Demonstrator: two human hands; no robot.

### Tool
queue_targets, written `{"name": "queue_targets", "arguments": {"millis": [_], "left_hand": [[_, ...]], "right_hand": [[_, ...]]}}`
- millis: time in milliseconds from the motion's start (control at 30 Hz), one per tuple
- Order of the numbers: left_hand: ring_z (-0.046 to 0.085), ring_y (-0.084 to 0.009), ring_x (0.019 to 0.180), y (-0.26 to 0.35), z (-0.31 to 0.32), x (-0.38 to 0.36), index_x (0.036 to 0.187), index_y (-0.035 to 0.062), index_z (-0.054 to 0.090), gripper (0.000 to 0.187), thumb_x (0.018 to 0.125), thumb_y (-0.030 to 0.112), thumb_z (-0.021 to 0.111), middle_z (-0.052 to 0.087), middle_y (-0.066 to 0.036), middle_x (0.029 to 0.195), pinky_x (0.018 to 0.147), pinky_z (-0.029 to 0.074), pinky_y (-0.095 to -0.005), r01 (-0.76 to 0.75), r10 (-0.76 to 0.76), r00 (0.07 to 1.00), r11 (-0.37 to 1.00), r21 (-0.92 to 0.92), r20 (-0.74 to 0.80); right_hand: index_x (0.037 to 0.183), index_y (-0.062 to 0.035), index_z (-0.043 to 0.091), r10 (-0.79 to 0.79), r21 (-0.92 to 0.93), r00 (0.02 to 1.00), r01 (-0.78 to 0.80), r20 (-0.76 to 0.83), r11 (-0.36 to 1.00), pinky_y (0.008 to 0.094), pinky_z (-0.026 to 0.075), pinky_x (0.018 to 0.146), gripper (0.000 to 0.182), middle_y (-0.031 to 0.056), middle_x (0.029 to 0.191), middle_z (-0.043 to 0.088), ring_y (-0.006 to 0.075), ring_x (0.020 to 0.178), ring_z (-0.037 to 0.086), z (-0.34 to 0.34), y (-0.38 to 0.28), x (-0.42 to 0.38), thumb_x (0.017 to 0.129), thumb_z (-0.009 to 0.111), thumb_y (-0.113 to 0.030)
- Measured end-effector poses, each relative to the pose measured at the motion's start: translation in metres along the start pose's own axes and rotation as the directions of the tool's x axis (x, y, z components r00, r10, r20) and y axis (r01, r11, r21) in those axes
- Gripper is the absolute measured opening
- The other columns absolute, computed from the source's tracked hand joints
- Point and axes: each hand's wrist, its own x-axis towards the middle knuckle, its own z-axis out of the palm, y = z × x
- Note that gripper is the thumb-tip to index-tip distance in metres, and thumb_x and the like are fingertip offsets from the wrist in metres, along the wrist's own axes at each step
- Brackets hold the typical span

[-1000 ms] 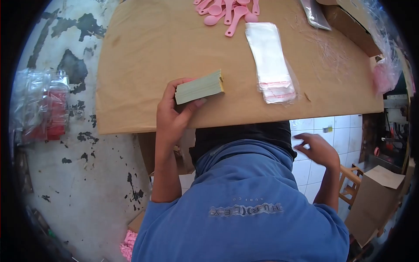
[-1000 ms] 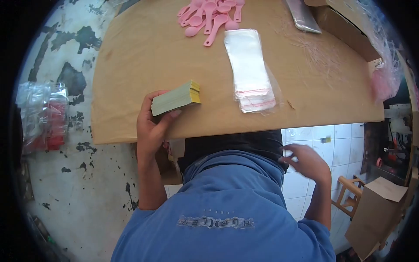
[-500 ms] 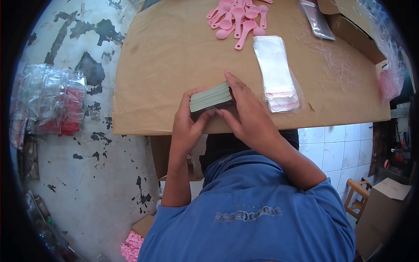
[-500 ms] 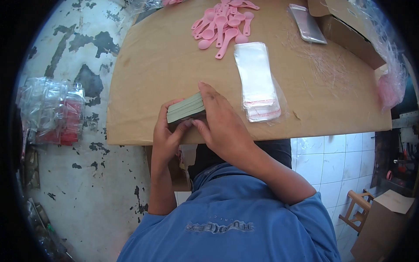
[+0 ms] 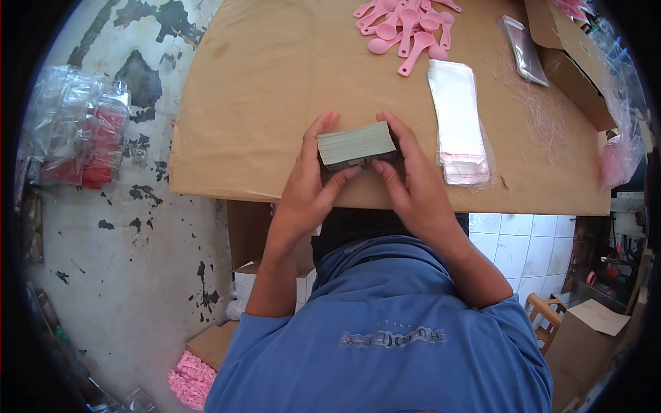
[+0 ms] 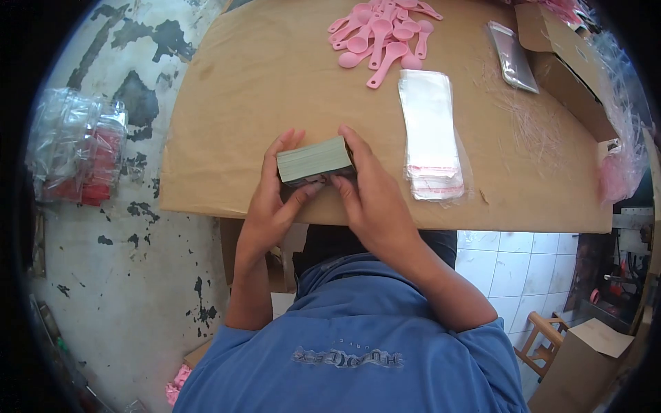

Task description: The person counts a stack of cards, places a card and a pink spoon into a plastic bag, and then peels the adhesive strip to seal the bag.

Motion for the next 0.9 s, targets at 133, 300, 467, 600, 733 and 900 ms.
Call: {"name": "queue_targets", "arguments": {"millis": [133, 300, 467, 600, 733, 900], "left_hand": [[0.061, -0.021, 0.128, 0.003, 0.004, -0.003, 0.145, -0.0009, 0.051, 0.055, 0.096, 0.002, 0.075, 0.064, -0.012, 0.135, 0.112, 0.047, -0.0359, 0.047, -0.055, 0.995, 0.994, -0.103, -0.078], [0.066, -0.0177, 0.119, 0.007, 0.013, -0.003, 0.137, -0.0016, 0.057, 0.045, 0.096, -0.001, 0.075, 0.069, -0.011, 0.125, 0.103, 0.053, -0.0323, -0.059, 0.036, 0.969, 0.995, -0.084, -0.244], [0.067, -0.0165, 0.115, 0.013, 0.004, 0.01, 0.137, -0.0032, 0.056, 0.044, 0.096, -0.003, 0.074, 0.07, -0.011, 0.122, 0.1, 0.054, -0.0316, -0.107, 0.093, 0.938, 0.994, -0.022, -0.335], [0.068, -0.0164, 0.112, 0.005, -0.018, 0.019, 0.134, -0.003, 0.057, 0.042, 0.096, -0.001, 0.075, 0.07, -0.01, 0.121, 0.1, 0.054, -0.0317, -0.133, 0.068, 0.927, 0.979, -0.153, -0.37], [0.067, -0.0159, 0.114, 0.008, -0.024, 0.018, 0.135, -0.0019, 0.055, 0.044, 0.096, 0.0, 0.076, 0.069, -0.009, 0.123, 0.1, 0.054, -0.0317, -0.112, 0.031, 0.965, 0.946, -0.303, -0.262], [0.068, -0.0172, 0.114, 0.02, 0.006, 0.015, 0.136, -0.0012, 0.056, 0.045, 0.096, 0.001, 0.076, 0.069, -0.01, 0.124, 0.1, 0.055, -0.032, -0.105, 0.051, 0.977, 0.961, -0.257, -0.206]], "right_hand": [[0.157, -0.0023, 0.041, 0.023, 0.042, 0.999, -0.022, -0.025, 0.999, 0.041, 0.051, 0.102, 0.058, 0.0265, 0.13, 0.065, 0.0385, 0.121, 0.066, 0.001, -0.001, 0.004, 0.102, 0.06, -0.001], [0.159, -0.0014, 0.039, 0.031, 0.259, 0.996, -0.007, -0.088, 0.966, 0.0388, 0.051, 0.102, 0.063, 0.0215, 0.136, 0.064, 0.0296, 0.126, 0.064, 0.018, -0.005, 0.007, 0.1, 0.061, 0.001], [0.161, 0.0049, 0.036, -0.047, 0.211, 0.992, 0.071, -0.119, 0.975, 0.0372, 0.044, 0.114, 0.07, 0.0232, 0.152, 0.056, 0.0304, 0.144, 0.054, 0.026, -0.024, -0.013, 0.096, 0.063, -0.001], [0.159, 0.0065, 0.039, -0.104, 0.106, 0.969, 0.082, 0.223, 0.991, 0.0377, 0.036, 0.122, 0.069, 0.0244, 0.158, 0.051, 0.0322, 0.151, 0.046, -0.001, -0.046, -0.044, 0.095, 0.065, 0.0], [0.16, 0.0052, 0.036, -0.049, 0.225, 0.997, 0.032, 0.066, 0.974, 0.0401, 0.031, 0.125, 0.075, 0.0246, 0.162, 0.046, 0.0327, 0.155, 0.04, -0.016, -0.03, -0.027, 0.093, 0.068, -0.005], [0.166, -0.0007, 0.028, -0.079, 0.28, 0.995, 0.058, 0.066, 0.958, 0.0439, 0.029, 0.126, 0.085, 0.0252, 0.168, 0.036, 0.0335, 0.157, 0.036, -0.015, -0.016, 0.025, 0.094, 0.07, -0.014]]}}
